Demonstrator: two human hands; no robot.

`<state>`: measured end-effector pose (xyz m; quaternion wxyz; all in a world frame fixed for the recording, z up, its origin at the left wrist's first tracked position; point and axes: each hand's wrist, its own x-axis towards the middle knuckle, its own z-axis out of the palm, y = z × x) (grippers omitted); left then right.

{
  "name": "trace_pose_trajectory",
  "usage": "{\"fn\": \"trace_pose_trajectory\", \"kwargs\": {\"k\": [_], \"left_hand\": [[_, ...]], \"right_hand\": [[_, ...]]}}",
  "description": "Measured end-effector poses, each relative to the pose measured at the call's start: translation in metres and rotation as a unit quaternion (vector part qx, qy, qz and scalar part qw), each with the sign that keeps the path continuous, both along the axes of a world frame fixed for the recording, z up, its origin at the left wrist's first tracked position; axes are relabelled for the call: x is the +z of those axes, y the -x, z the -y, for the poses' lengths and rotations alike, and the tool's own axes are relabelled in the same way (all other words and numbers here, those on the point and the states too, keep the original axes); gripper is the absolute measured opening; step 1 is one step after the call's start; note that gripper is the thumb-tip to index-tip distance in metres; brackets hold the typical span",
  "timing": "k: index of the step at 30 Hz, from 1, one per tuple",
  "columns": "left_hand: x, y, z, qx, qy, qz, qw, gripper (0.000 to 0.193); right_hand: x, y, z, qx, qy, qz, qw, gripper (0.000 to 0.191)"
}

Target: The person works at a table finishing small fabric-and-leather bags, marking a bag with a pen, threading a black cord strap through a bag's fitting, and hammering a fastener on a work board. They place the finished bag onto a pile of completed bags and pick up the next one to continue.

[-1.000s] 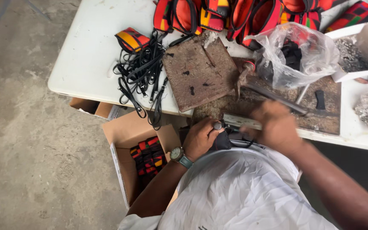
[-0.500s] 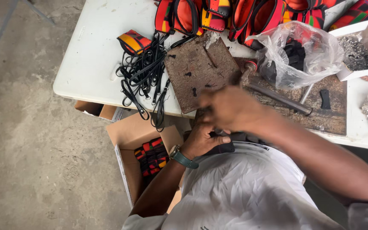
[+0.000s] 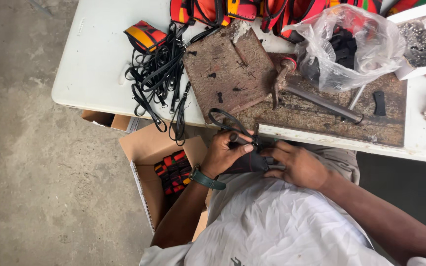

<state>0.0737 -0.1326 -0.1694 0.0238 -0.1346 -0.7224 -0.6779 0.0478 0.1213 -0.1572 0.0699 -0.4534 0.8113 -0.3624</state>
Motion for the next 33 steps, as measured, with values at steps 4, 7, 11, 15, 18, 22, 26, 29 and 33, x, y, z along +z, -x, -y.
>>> {"fn": "trace_pose_trajectory", "kwargs": {"k": [4,7,11,15,18,22,26,29,33], "left_hand": [[-0.001,-0.005,0.003,0.012,0.033,0.022,0.999,0.017],[-0.009,-0.009,0.006,0.009,0.008,0.021,1.0,0.017],[-0.017,-0.012,0.008,0.012,-0.054,0.051,0.997,0.018],[-0.023,-0.02,0.018,0.031,-0.162,0.068,0.984,0.017],[-0.03,-0.029,0.03,0.08,-0.135,0.095,0.983,0.015],[-0.042,-0.034,0.032,0.08,-0.216,0.098,0.968,0.016],[-0.046,-0.036,0.032,0.082,-0.26,0.071,0.96,0.016],[-0.047,-0.046,0.038,0.102,-0.3,0.046,0.947,0.016],[-0.056,-0.061,0.047,0.171,-0.426,0.073,0.885,0.016]], "right_hand": [[-0.025,0.003,0.007,0.022,0.062,-0.03,0.997,0.047],[-0.025,0.0,0.009,0.037,0.074,-0.026,0.996,0.049],[-0.013,-0.005,0.014,0.033,0.058,-0.087,0.994,0.047],[0.005,-0.013,0.027,0.034,0.119,-0.123,0.985,0.037],[0.016,-0.019,0.041,0.031,0.126,-0.104,0.986,0.033],[0.021,-0.022,0.05,-0.007,0.131,-0.061,0.989,0.037],[0.019,-0.024,0.054,0.041,0.126,-0.144,0.981,0.035],[0.014,-0.026,0.068,0.096,0.093,-0.213,0.968,0.038],[0.01,-0.029,0.109,0.133,0.032,-0.264,0.955,0.04]]}}
